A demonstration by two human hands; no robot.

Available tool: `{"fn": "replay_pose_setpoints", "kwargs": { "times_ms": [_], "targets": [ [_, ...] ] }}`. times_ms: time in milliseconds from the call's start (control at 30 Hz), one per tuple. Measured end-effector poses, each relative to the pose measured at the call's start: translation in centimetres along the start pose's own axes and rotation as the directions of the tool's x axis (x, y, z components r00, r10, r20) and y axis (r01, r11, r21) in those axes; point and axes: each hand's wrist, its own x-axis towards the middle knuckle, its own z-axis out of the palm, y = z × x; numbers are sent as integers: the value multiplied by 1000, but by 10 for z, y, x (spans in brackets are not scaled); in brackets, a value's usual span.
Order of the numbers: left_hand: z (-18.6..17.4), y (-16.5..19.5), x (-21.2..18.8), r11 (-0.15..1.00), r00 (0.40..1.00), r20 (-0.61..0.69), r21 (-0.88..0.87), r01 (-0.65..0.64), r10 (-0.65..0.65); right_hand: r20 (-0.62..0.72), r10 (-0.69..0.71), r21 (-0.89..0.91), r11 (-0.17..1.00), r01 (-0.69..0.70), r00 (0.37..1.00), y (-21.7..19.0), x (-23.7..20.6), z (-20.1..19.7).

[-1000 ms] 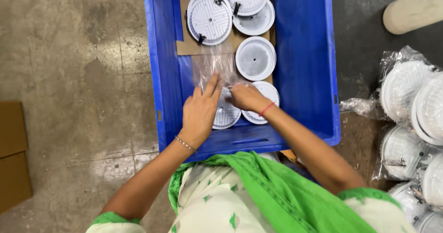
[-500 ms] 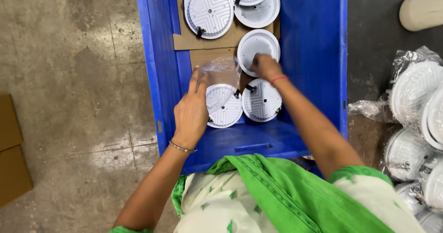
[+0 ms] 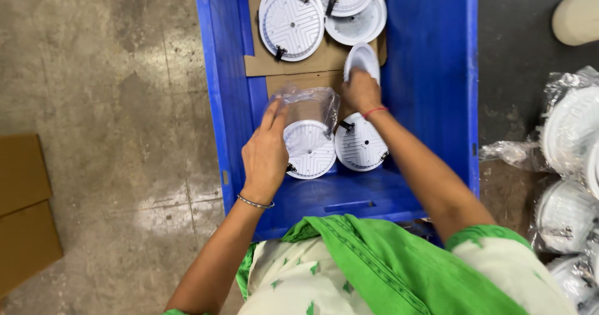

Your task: The person wraps round white LED ceiling light fixtures in clear plastic film, pressing the film over the top and tucking it around the edges, then places the wrapped fixtures into a blue plastic crate and stacks finished ones on the work table.

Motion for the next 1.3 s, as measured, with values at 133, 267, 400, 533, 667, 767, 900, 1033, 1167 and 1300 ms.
{"fn": "replay_pose_setpoints", "kwargs": {
  "times_ms": [133, 267, 400, 533, 667, 767, 900, 1033, 1167, 1300],
  "targets": [
    [-11, 7, 4, 999, 1000, 26, -43, 14, -13, -60, 36, 280, 960, -18, 998, 41, -12, -59],
    [-18, 12, 7, 1000, 1000, 21, -1, 13, -13, 227, 128, 871, 417, -260, 965, 72, -66, -107],
    [-24, 24, 7, 997, 996, -39, -1, -83, 83, 189, 108, 974, 103, -200, 976, 90, -134, -131],
    [-36, 52, 9, 988, 988, 24, 0, -155, 155, 115, 155, 991, -82, -103, 981, 106, -196, -138],
    [-45, 99, 12, 971, 970, 57, 14, -239, 238, 53, 240, 978, -208, -2, 969, 125, -256, -142],
    [-45, 138, 6, 898, 899, -13, -29, -438, 438, -12, 307, 959, -267, 98, 952, 143, -312, -143],
    [-41, 185, -20, 827, 832, -35, -93, -554, 553, -91, 401, 926, -303, 226, 911, 163, -389, -137],
    [-40, 236, -78, 722, 745, -72, -201, -662, 663, -143, 485, 869, -356, 344, 863, 183, -483, -118],
    [-39, 282, -159, 554, 574, 20, -292, -780, 819, -161, 605, 836, -337, 433, 780, 191, -583, -85],
    [-14, 335, -231, 388, 380, 105, -415, -823, 919, -242, 669, 835, -225, 502, 703, 195, -675, -49]
  ]
}}
